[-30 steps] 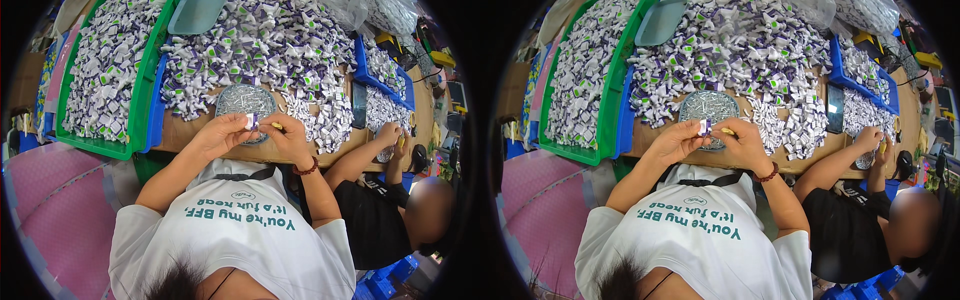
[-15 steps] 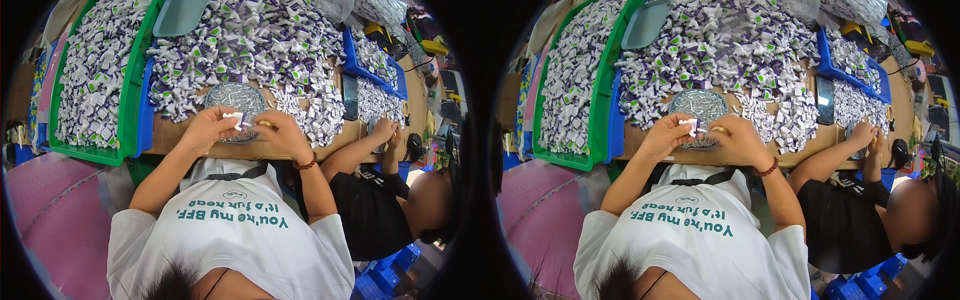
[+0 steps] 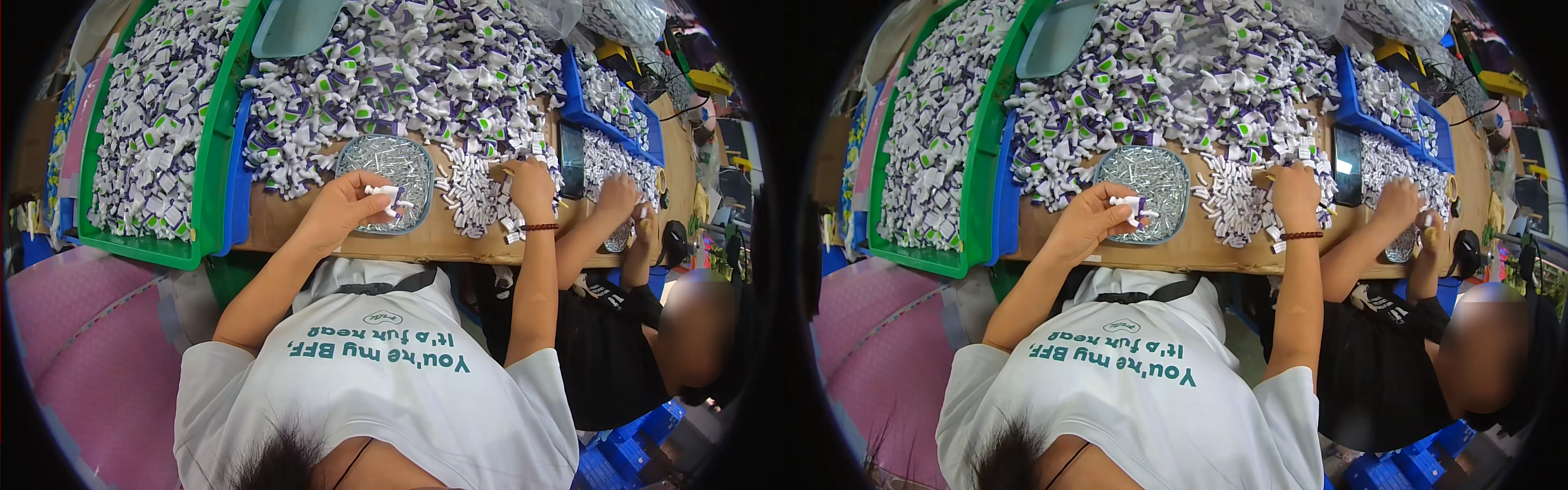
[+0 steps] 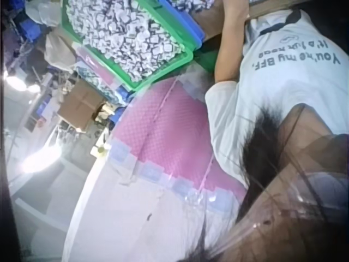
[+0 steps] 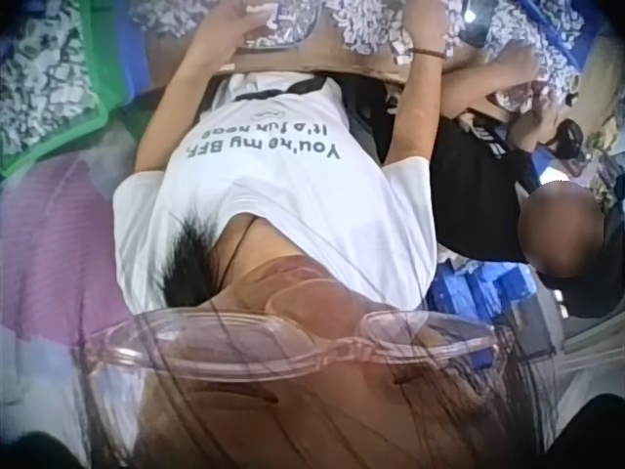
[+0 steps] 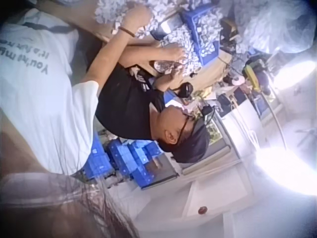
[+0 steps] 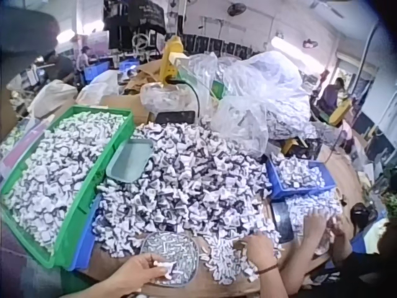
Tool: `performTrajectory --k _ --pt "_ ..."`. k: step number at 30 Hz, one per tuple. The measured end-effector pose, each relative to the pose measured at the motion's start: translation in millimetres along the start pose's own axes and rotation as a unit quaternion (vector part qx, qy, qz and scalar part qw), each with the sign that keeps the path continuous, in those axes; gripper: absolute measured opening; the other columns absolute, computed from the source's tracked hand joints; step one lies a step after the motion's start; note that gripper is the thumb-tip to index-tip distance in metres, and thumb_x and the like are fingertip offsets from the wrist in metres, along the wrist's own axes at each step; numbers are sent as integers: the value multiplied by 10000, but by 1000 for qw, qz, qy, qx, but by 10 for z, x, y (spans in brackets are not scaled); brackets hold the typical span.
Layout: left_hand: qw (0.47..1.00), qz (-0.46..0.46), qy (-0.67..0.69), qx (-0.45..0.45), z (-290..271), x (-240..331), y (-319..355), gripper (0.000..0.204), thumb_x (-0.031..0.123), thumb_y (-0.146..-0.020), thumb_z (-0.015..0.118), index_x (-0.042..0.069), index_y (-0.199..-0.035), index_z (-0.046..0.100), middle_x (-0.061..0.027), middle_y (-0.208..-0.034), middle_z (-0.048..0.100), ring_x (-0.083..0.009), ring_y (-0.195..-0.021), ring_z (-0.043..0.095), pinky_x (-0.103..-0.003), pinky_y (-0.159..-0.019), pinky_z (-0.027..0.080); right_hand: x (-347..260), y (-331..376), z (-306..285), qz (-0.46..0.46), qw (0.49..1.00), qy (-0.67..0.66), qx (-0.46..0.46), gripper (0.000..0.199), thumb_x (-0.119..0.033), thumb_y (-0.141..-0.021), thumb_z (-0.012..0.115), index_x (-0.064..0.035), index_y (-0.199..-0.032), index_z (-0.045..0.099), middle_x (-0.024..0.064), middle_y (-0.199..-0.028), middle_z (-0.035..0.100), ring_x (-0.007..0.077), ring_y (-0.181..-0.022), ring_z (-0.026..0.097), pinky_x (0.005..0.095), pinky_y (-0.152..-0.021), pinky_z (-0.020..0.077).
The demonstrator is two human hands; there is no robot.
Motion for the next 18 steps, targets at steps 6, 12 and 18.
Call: performTrajectory --k 6,12,18 --pt "1000 -1 5 -4 -13 -6 17 172 45 -874 555 15 -1036 507 -99 -984 590 -205 -896 632 -267 -746 530 -20 -46 64 -18 999 27 -8 128 -85 -753 562 -93 -848 647 134 -862 598 295 -839 591 397 -679 504" --pt "1000 0 9 5 -50 21 37 168 42 -875 553 11 -1033 509 -95 -976 590 -201 -889 632 -264 -738 529 -351 265 -4 -20 999 -33 -5 95 -110 -720 557 -84 -747 645 151 -781 612 304 -770 609 415 -655 494" --pt "1000 0 10 5 -57 31 48 167 49 -879 551 10 -1036 509 -88 -977 585 -195 -890 629 -259 -745 527 157 22 -20 2 997 58 47 79 -100 -735 591 -57 -798 613 132 -802 603 273 -742 603 385 -635 490"
Point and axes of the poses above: each hand's wrist, its own y-axis away from the middle knuckle, its own z-axis out of the palm, x = y × z, the point moved 7 cm from there along -y, towards the middle knuckle
